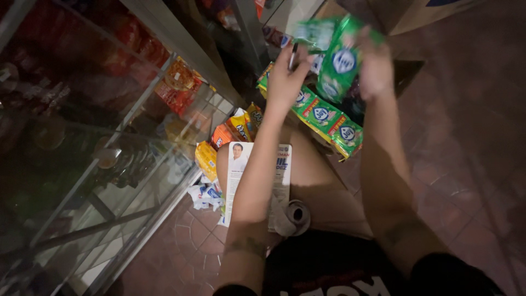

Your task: The person sits on the floor and unpacks various packaged goods from a cardboard box. They handle multiple items including Joy detergent sachets, Dove soap packs, and other household products, placing them on the floor beside the box.

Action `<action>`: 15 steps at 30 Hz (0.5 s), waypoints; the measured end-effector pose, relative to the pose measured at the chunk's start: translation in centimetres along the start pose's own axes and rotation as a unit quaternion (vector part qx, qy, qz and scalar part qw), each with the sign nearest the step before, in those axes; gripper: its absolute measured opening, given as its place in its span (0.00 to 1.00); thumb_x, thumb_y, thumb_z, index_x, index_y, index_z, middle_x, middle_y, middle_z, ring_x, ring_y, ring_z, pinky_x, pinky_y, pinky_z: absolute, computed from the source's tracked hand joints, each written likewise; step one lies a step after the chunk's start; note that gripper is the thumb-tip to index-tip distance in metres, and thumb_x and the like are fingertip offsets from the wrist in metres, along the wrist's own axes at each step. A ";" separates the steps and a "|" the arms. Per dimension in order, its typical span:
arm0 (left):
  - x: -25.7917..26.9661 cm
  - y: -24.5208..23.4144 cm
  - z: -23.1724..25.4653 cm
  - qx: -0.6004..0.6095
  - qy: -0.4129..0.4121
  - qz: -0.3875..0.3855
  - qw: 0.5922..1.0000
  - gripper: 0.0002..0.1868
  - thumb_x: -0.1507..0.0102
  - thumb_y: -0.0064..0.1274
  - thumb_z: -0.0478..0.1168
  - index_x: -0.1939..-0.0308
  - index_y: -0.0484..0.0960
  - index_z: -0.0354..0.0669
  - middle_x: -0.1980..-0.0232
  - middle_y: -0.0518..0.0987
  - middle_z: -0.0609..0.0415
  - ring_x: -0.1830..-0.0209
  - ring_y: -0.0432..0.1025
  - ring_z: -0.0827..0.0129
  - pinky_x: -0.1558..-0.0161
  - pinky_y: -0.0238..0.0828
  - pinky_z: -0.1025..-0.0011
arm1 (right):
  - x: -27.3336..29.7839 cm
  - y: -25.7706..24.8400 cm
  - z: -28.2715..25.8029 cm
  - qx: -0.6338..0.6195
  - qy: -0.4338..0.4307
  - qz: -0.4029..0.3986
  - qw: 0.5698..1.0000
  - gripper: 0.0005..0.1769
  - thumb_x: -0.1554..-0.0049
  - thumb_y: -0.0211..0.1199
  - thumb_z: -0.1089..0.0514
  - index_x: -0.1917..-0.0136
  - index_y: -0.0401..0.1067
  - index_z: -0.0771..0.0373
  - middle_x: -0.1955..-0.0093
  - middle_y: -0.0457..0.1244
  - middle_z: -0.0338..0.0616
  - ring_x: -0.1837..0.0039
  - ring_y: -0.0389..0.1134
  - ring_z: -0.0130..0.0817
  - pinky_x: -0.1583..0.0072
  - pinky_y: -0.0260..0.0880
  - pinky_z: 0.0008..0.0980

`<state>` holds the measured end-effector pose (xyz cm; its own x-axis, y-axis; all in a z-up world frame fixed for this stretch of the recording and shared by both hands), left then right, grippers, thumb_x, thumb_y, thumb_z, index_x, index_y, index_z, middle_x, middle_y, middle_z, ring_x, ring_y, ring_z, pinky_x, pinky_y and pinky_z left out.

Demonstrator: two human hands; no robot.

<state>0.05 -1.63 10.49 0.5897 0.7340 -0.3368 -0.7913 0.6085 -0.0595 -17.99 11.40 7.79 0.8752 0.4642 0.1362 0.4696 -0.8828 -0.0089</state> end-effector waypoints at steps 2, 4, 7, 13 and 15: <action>1.3 0.5 -1.6 0.041 -0.120 -0.135 0.983 0.19 0.27 0.51 0.47 0.58 0.86 0.32 0.62 0.89 0.51 0.62 0.82 0.73 0.51 0.77 0.75 | 0.4 0.0 -2.3 -0.208 -0.069 -0.130 0.967 0.31 0.29 0.58 0.39 0.27 0.65 0.66 0.32 0.65 0.46 0.34 0.67 0.33 0.35 0.66 0.35; 3.2 2.6 -2.7 0.078 -0.170 -0.305 0.934 0.19 0.27 0.50 0.48 0.51 0.90 0.36 0.57 0.90 0.50 0.63 0.84 0.75 0.56 0.78 0.75 | 1.5 0.3 -4.9 -0.327 -0.144 -0.212 0.909 0.29 0.28 0.58 0.41 0.26 0.65 0.64 0.30 0.62 0.47 0.33 0.64 0.36 0.34 0.64 0.39; 5.1 6.9 -4.2 0.178 -0.341 -0.291 0.876 0.20 0.29 0.45 0.48 0.34 0.73 0.53 0.48 0.85 0.51 0.76 0.60 0.76 0.69 0.63 0.74 | 3.8 -0.1 -7.4 -0.374 -0.212 -0.254 0.866 0.24 0.25 0.58 0.43 0.26 0.62 0.60 0.28 0.58 0.42 0.28 0.60 0.35 0.26 0.61 0.40; -0.8 9.5 -5.9 0.482 -0.317 -0.058 0.815 0.18 0.30 0.47 0.36 0.36 0.68 0.36 0.50 0.78 0.48 0.67 0.74 0.68 0.58 0.78 0.63 | 6.8 -8.1 -8.9 -0.350 -0.370 -0.071 0.857 0.32 0.32 0.54 0.38 0.24 0.61 0.59 0.27 0.60 0.47 0.26 0.62 0.44 0.27 0.64 0.51; -3.5 7.7 -6.1 0.519 -0.272 -0.034 0.810 0.15 0.33 0.50 0.31 0.42 0.71 0.42 0.62 0.75 0.53 0.73 0.70 0.72 0.62 0.75 0.67 | 7.3 -12.3 -9.1 -0.335 -0.395 -0.047 0.854 0.39 0.36 0.51 0.31 0.26 0.62 0.62 0.30 0.61 0.55 0.25 0.65 0.50 0.30 0.67 0.55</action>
<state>-9.09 -1.39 5.53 0.8328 0.5416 0.1150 -0.3598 0.3716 0.8559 -18.42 25.05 17.94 0.7671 0.2056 -0.6076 0.6019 -0.5584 0.5709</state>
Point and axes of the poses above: each hand's wrist, its own x-axis away from the middle knuckle, its own y-axis out of the palm, z = x × y, the point moved 1 cm from there along -x, towards the middle knuckle
